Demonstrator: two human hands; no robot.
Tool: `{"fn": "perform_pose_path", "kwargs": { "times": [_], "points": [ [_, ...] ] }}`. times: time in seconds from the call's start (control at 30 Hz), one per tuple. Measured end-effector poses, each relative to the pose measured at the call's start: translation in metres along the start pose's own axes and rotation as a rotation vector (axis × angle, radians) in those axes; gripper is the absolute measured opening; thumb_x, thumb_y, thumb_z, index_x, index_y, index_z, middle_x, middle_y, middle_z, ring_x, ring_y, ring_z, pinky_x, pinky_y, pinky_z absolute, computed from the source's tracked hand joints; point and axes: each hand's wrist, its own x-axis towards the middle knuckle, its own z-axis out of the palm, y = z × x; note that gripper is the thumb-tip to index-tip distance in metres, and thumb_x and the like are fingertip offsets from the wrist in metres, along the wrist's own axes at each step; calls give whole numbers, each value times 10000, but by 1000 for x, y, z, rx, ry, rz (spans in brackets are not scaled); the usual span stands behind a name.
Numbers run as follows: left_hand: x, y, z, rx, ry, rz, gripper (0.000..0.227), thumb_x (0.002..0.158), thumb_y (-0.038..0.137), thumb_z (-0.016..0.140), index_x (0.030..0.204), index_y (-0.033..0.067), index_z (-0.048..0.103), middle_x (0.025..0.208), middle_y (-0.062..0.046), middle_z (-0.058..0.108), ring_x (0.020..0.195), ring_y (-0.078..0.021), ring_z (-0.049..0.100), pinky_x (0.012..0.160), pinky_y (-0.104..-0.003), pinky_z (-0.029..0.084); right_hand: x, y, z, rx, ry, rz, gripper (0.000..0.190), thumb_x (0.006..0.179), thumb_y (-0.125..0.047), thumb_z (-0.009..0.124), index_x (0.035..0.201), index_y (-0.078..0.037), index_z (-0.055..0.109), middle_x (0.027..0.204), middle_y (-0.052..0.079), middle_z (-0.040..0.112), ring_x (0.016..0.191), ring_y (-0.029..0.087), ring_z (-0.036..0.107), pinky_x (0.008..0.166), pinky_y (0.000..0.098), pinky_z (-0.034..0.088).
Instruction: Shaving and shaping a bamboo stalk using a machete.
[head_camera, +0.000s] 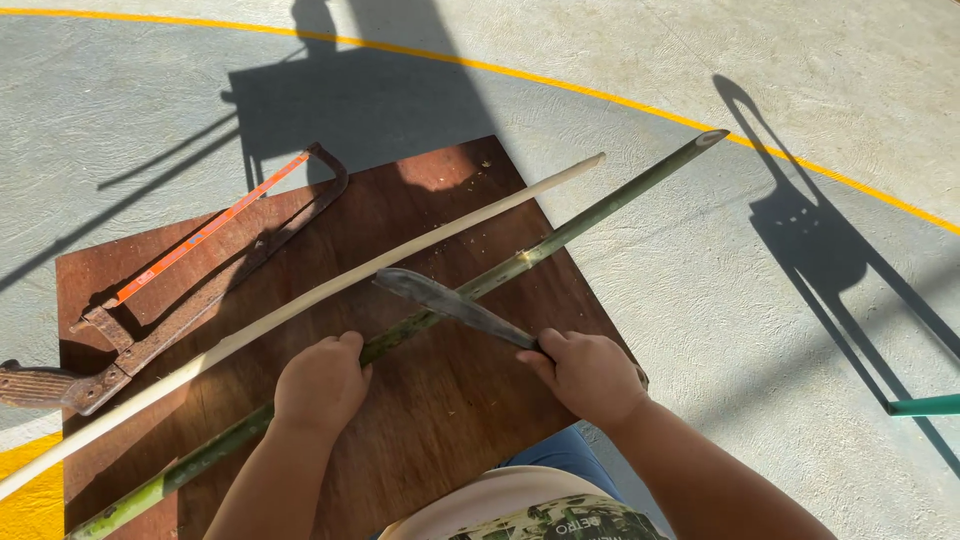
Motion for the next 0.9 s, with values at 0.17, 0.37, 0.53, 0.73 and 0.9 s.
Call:
{"fn": "perform_pose_path", "kwargs": {
  "times": [0.17, 0.37, 0.53, 0.73, 0.9],
  "points": [
    [-2, -10, 0, -46, -21, 11, 229, 922, 312, 675, 995, 99, 629, 989, -117, 709, 992, -325, 692, 866, -456, 559, 26, 67, -18, -9, 277, 290, 439, 1043, -482, 526, 910, -81, 646, 722, 176, 678, 685, 413, 673, 635, 525, 527],
    [10, -37, -36, -273, -177, -31, 293, 905, 379, 715, 974, 95, 693, 849, -144, 712, 851, -307, 683, 805, -431, 538, 6, 66, -17, 52, 523, 291, 390, 1056, -421, 570, 959, -56, 667, 705, 167, 658, 636, 384, 657, 578, 486, 512],
    [18, -52, -33, -463, -153, -61, 287, 850, 366, 749, 956, 102, 717, 752, -132, 709, 738, -261, 659, 756, -388, 536, 4, 25, -12, 75, 658, -81, 345, 986, -397, 652, 932, -57, 668, 711, 159, 649, 640, 391, 634, 562, 475, 496],
    [3, -45, -30, -348, -131, -44, 332, 826, 409, 770, 932, 103, 700, 802, -138, 727, 763, -265, 683, 769, -398, 543, 6, 19, -11, 184, 602, -153, 302, 956, -349, 707, 942, -53, 650, 696, 136, 642, 600, 355, 624, 542, 443, 493],
    [-24, -4, -51, -152, 281, -78, 551, 791, 616, 741, 936, 89, 672, 796, -172, 733, 784, -378, 724, 703, -474, 586, 13, 5, -19, 151, 640, -227, 313, 956, -367, 703, 946, -62, 631, 712, 126, 629, 616, 360, 616, 550, 440, 487]
  ]
}}
